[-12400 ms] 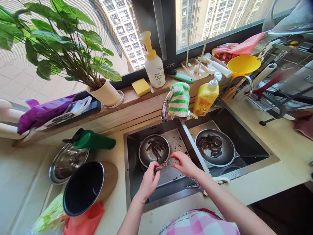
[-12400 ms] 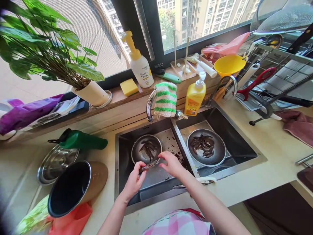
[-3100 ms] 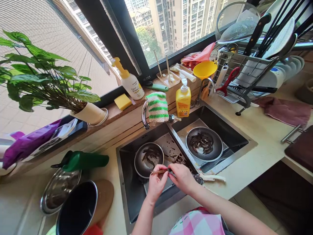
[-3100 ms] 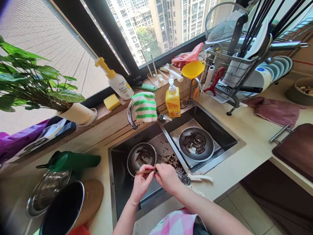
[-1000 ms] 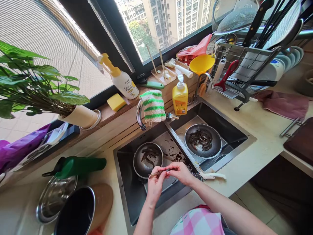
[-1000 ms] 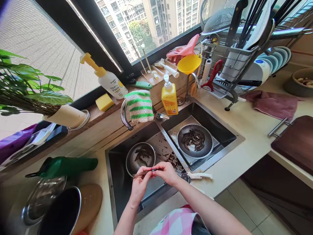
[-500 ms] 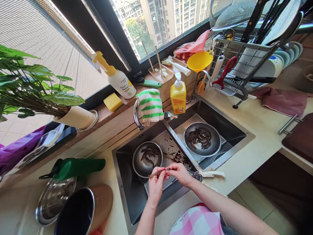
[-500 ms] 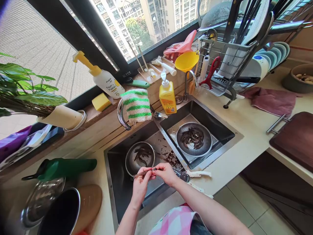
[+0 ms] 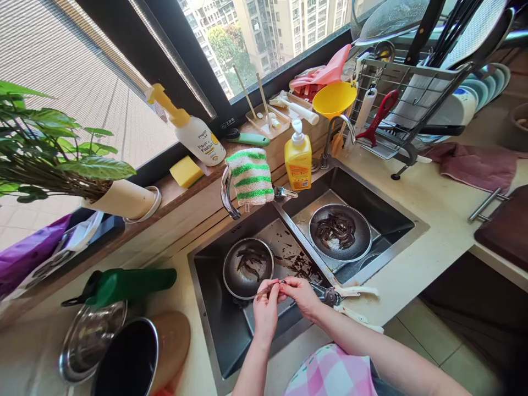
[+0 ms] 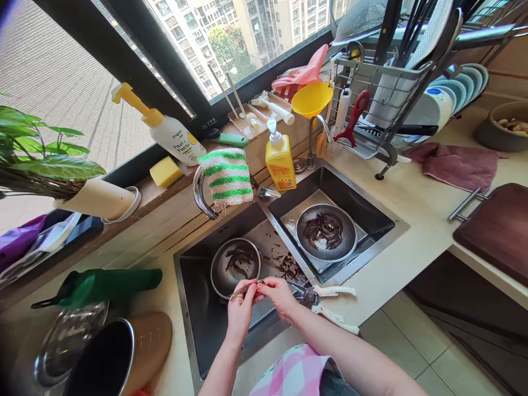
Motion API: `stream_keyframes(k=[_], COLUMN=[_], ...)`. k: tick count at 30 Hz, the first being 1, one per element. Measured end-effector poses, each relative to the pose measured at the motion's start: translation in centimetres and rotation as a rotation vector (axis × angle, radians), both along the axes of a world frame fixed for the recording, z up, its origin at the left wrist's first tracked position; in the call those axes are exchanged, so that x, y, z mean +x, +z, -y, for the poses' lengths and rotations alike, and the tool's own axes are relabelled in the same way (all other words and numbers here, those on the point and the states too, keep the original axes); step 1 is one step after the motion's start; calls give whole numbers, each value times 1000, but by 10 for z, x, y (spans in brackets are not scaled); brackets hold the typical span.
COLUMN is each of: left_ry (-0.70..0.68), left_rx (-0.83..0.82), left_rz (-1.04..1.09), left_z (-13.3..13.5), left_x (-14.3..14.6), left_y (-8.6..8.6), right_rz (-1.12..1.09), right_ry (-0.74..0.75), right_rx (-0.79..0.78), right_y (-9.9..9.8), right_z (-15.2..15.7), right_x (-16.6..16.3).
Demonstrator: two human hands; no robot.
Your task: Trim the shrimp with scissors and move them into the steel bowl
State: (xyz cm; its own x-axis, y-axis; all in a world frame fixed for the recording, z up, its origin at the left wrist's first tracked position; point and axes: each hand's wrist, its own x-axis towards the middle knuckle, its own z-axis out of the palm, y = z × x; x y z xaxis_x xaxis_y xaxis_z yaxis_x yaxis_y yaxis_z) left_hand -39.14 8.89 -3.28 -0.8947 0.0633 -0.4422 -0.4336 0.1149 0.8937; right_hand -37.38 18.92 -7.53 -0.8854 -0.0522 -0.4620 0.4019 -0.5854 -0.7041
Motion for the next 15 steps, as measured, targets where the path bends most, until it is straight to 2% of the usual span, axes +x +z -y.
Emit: stream_keyframes(k=[6,11,15], left_ry=[6,16,22], left_rx=[-9,-13,-30], left_rz=[6,7,12], left_z=[-2,-4,-5], left_x=[1,2,2], left_y=[-2,-3,-3], right_rz=[21,40,33], right_ry=[-38,-58,-50], right_rx=[-18,-43,65], right_y=[-6,-3,2], right_z=[4,4,1], right_x=[2,0,-4])
